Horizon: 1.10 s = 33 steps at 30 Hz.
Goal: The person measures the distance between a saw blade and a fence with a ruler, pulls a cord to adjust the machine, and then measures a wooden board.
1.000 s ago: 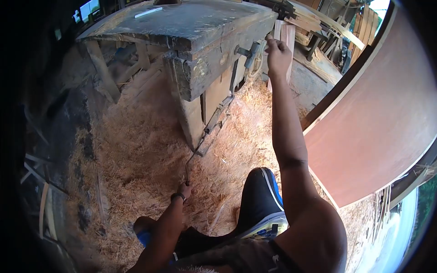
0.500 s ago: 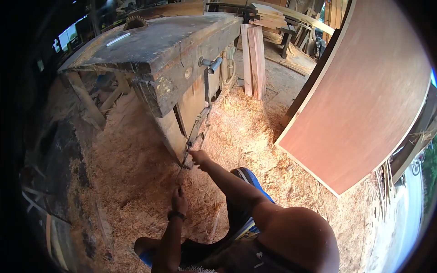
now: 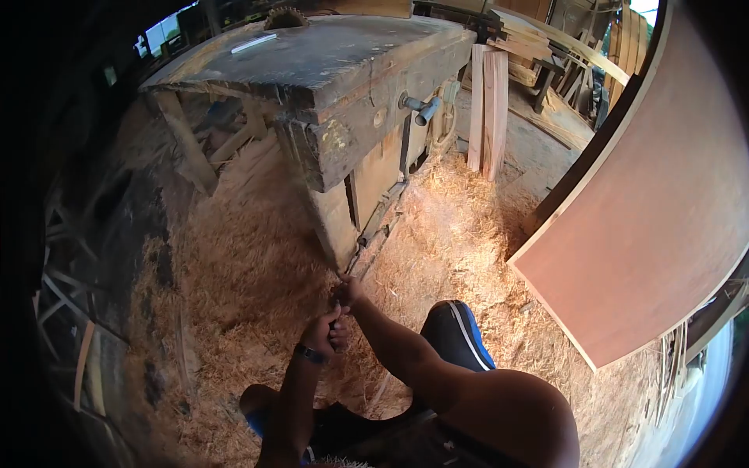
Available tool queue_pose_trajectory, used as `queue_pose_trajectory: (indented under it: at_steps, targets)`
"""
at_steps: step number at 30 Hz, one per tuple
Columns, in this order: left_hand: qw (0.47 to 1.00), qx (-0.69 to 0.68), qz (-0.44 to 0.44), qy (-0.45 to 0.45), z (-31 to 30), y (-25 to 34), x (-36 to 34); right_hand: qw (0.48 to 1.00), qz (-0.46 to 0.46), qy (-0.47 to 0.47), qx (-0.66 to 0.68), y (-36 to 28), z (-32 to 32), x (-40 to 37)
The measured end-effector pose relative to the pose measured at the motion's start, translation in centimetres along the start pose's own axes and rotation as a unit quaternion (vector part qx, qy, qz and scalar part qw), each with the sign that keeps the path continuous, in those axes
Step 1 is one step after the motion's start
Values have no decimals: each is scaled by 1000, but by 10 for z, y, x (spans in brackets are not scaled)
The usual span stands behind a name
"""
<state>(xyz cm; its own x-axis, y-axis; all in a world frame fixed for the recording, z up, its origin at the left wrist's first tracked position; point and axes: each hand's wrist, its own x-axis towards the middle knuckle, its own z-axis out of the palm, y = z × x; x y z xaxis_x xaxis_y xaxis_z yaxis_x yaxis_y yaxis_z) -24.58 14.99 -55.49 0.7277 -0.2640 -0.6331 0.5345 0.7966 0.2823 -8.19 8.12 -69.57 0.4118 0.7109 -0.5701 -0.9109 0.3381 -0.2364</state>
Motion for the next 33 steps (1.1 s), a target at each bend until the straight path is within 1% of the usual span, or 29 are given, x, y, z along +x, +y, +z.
queue_pose_trajectory:
  at_steps: [2, 4, 5, 6, 8, 9, 10, 11, 12, 14, 16, 17, 19, 20, 21, 22, 23, 24, 25, 26, 27, 28, 29, 30, 31, 32, 33]
  targets:
    - [1000, 5, -16, 20, 6, 6, -5, 1000, 0, 9, 2, 2, 10, 11]
    - [999, 23, 9, 34, 13, 5, -12, 986, -89, 114, -87, 11, 17, 16]
    - [999, 19, 8, 24, 8, 3, -8, 962, -111, 226, -103, 17, 38, 13]
    - [1000, 11, 1, 17, 2, -2, -2, 892, -186, 294, -287, 21, -15, 74]
    - [999, 7, 17, 31, -2, -4, -4, 804, -185, 390, -410, 21, 16, 31]
    - [999, -29, 2, 26, -20, 9, -1, 751, -174, 439, -462, 21, 28, 12]
    - [998, -62, -6, 17, -38, 20, 1, 767, -196, 437, -427, 26, 21, 6]
    - [997, -69, -18, 29, -42, 15, -1, 746, -190, 449, -453, 27, 15, 9]
    - [997, -67, -25, 27, -41, 15, -4, 747, -181, 450, -454, 30, 17, 4]
    - [997, -60, -37, 26, -39, 22, -5, 694, -195, 456, -522, 31, 23, -3]
    - [999, -36, -37, -4, -41, 28, -5, 694, -196, 441, -534, 29, 29, -8]
    - [999, -38, -38, 0, -39, 27, -8, 697, -191, 443, -530, 32, 26, -6]
    - [999, 13, -19, 33, -31, 26, -8, 700, -193, 440, -528, 29, 25, -1]
    - [999, 13, -16, 34, -21, 23, -10, 726, -170, 420, -517, 25, 20, 1]
    - [992, 85, 28, 84, -11, 15, -11, 751, -145, 402, -504, 22, 18, 0]
    - [976, 156, 70, 133, -2, 6, -12, 751, -146, 404, -502, 18, 15, 1]
    - [958, 233, 94, 136, -8, -6, -2, 835, -97, 319, -438, 12, 14, 2]
    - [960, 230, 92, 135, -14, -27, 9, 901, -44, 229, -367, 7, 11, 3]
    - [816, 501, 202, 206, -14, -51, 16, 959, 26, 144, -243, -1, 7, 19]
    - [582, 716, 290, 255, -12, -68, 22, 958, 26, 147, -246, -7, 23, 12]
    - [580, 747, 179, 272, 9, -66, 10, 961, 86, 167, -204, -16, 55, -3]
    - [581, 746, 182, 271, 7, -67, 12, 958, 145, 186, -160, -22, 76, -12]
    - [585, 755, 170, 245, -2, -68, 14, 964, 145, 166, -153, -13, 60, 3]
    - [586, 763, 160, 222, -13, -67, 19, 964, 143, 163, -153, -8, 54, -1]
    - [585, 762, 161, 227, -23, -70, 27, 974, 84, 100, -187, 2, 44, -9]
    - [566, 785, 142, 207, -39, -78, 41, 975, 26, 36, -219, 8, 38, -17]
    - [545, 808, 126, 186, -45, -79, 50, 983, 58, 33, -173, 6, 40, -17]
